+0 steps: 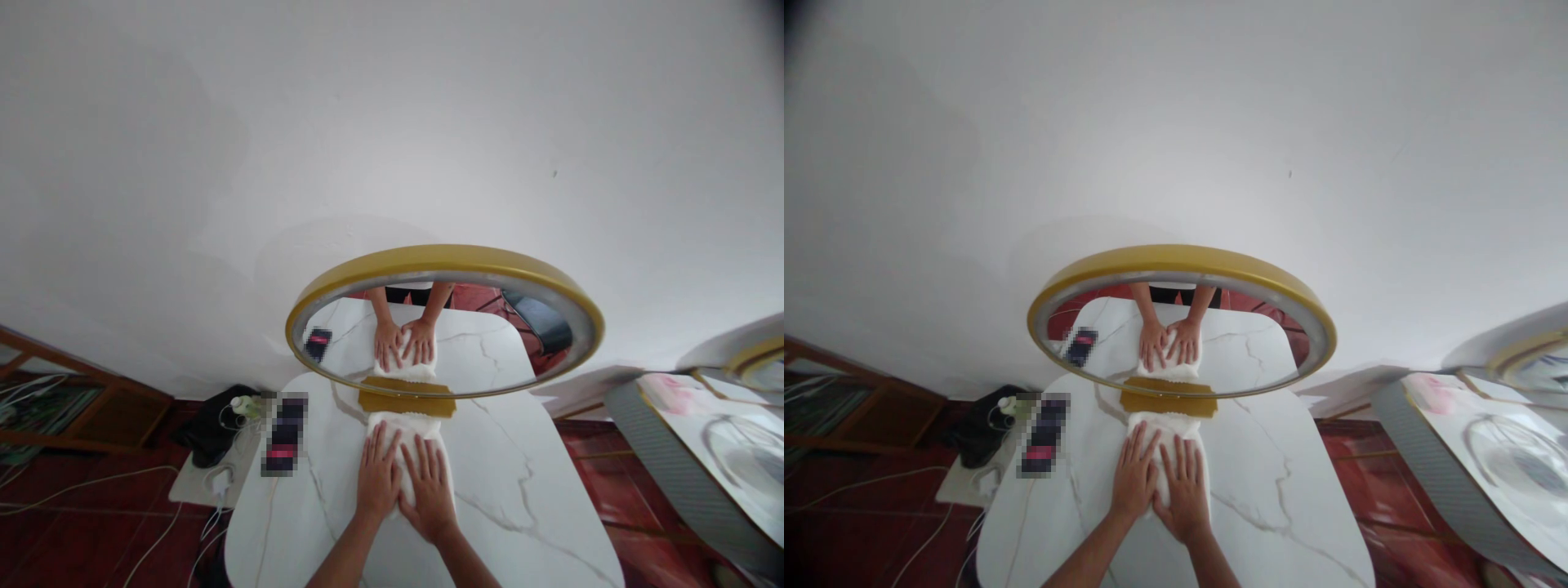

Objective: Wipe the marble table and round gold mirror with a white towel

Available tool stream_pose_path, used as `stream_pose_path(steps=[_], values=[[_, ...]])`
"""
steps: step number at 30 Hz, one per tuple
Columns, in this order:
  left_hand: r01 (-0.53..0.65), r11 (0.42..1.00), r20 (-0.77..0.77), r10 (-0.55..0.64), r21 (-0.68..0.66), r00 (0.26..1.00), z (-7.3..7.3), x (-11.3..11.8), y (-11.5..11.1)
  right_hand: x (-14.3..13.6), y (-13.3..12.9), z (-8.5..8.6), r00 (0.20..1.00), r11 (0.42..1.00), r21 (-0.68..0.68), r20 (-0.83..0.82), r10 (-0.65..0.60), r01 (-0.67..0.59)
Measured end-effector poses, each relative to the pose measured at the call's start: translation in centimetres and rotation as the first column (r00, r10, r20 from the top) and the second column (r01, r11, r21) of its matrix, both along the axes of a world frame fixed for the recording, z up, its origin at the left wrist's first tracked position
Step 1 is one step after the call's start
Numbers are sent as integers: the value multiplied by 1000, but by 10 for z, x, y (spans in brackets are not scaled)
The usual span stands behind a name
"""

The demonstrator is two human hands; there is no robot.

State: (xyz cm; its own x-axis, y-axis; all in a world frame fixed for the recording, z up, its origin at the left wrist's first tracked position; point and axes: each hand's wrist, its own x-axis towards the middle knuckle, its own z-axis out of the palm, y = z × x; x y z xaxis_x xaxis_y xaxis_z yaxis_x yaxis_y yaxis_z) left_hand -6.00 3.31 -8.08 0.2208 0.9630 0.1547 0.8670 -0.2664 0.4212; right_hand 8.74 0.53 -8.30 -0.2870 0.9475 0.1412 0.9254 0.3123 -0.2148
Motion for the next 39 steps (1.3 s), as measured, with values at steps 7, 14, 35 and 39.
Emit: stream_pose_path(steps=[7, 14, 35, 39], values=[[43, 999, -32, -42, 12, 999, -2, -18, -24, -11, -25, -6, 1000, 1000, 28, 0, 12, -12], [-32, 999, -120, 34, 18, 992, -17, -59, -76, -36, -60, -22, 985, 983, 59, 0, 175, -175], [-285, 953, -175, 299, 100, 938, -30, -130, -142, -101, -75, -23, 870, 870, -45, -62, 489, -492], [-210, 974, -166, 222, 88, 961, -30, -100, -135, -67, -82, -45, 914, 909, 95, 43, 404, -406]])
